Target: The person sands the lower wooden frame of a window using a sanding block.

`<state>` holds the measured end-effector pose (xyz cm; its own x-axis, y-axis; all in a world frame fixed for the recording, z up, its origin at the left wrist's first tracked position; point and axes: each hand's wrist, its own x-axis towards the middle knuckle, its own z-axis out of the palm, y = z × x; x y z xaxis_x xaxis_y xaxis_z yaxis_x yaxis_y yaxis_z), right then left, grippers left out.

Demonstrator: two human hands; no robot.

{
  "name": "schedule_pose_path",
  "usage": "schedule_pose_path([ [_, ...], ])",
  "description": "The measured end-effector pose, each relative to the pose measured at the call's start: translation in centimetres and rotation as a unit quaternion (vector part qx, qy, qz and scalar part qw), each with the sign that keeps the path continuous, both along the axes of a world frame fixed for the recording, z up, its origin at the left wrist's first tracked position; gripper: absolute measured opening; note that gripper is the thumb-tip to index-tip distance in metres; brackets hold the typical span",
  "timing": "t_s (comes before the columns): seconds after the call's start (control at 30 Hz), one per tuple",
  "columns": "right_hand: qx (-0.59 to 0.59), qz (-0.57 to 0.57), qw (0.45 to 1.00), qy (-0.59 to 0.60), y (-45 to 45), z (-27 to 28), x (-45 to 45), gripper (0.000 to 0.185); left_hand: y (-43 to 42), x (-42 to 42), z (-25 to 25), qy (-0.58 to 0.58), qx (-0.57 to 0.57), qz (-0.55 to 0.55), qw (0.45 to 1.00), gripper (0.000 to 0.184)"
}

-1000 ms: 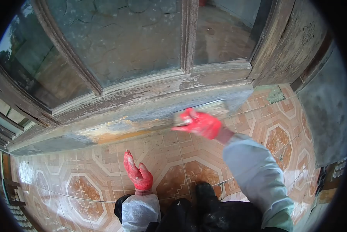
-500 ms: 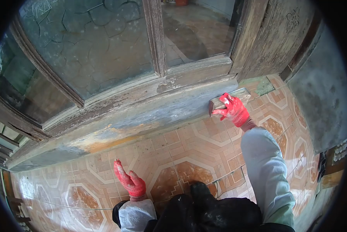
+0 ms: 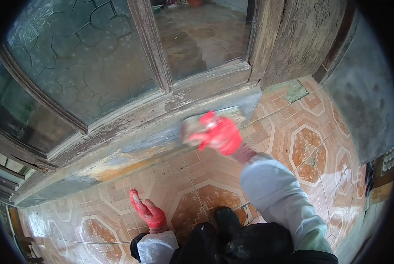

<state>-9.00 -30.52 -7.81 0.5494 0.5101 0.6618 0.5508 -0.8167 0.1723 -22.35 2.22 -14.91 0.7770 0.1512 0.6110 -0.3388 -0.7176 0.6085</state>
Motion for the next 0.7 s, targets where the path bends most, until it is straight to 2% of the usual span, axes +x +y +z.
schedule_pose_path([
  [0.03, 0.126, -0.065, 0.988, -0.059, -2.5, 0.7, -0.7, 0.064, 0.0, 0.2, 0.1, -0.006, -0.014, 0.012, 1.0, 0.052],
  [0.07, 0.222, -0.135, 0.963, -0.068, -4.6, 0.9, -0.6, 0.069, 0.0, 0.4, 0.1, -0.011, -0.026, 0.023, 0.999, 0.052],
  [0.13, 0.313, -0.204, 0.924, -0.079, -7.9, 0.4, 0.3, 0.074, -0.2, 0.6, 0.0, -0.01, -0.025, 0.015, 1.0, 0.052],
  [0.17, 0.504, -0.316, 0.803, -0.048, -9.3, -1.1, 1.3, 0.079, -0.2, 0.6, 0.0, -0.01, -0.02, 0.011, 1.0, 0.052],
  [0.2, 0.626, -0.346, 0.696, -0.06, -9.8, -2.1, 2.3, 0.077, -0.3, 0.5, 0.1, -0.011, -0.019, 0.011, 1.0, 0.052],
  [0.23, 0.682, -0.316, 0.654, -0.087, -8.5, -2.9, 2.6, 0.074, -0.4, 0.3, 0.2, -0.014, -0.018, -0.01, 1.0, 0.053],
  [0.27, 0.712, -0.255, 0.647, -0.097, -5.8, -3.3, 2.8, 0.072, -0.6, 0.4, 0.3, -0.019, -0.017, -0.029, 0.999, 0.053],
  [0.3, 0.724, -0.17, 0.663, -0.088, -2.3, -3.7, 2.7, 0.069, -0.6, 0.7, 0.3, -0.023, -0.015, -0.026, 0.999, 0.053],
  [0.33, 0.704, -0.071, 0.705, -0.047, 1.9, -4.4, 2.4, 0.067, -0.7, 0.7, 0.2, -0.022, -0.011, -0.021, 0.999, 0.053],
  [0.4, 0.529, 0.001, 0.848, 0.014, 8.3, -4.0, 0.9, 0.063, -0.8, 0.2, -0.1, -0.013, -0.008, -0.02, 1.0, 0.053],
  [0.43, 0.394, -0.04, 0.918, -0.016, 9.3, -2.6, 0.2, 0.057, -0.9, 0.1, -0.1, 0.001, 0.001, -0.007, 1.0, 0.052],
  [0.47, 0.259, -0.073, 0.961, -0.068, 10.2, -1.1, -0.4, 0.051, -0.8, 0.2, -0.1, 0.013, 0.012, 0.006, 1.0, 0.052],
  [0.5, 0.213, -0.012, 0.975, -0.061, 9.8, -0.7, -0.1, 0.046, -0.3, 0.0, -0.2, 0.012, 0.02, 0.006, 1.0, 0.052],
  [0.57, 0.195, -0.021, 0.975, -0.107, 8.6, 0.3, -0.3, 0.044, 0.1, -0.3, -0.5, -0.009, -0.037, -0.002, 0.999, 0.051],
  [0.6, 0.317, -0.046, 0.946, -0.044, 6.5, -0.8, 0.3, 0.044, 0.3, -0.1, -0.5, -0.011, -0.04, 0.0, 0.999, 0.051],
  [0.7, 0.413, -0.286, 0.85, -0.159, -0.8, 0.5, 1.6, 0.06, 0.6, 0.0, 0.2, -0.007, -0.057, 0.025, 0.998, 0.051],
])
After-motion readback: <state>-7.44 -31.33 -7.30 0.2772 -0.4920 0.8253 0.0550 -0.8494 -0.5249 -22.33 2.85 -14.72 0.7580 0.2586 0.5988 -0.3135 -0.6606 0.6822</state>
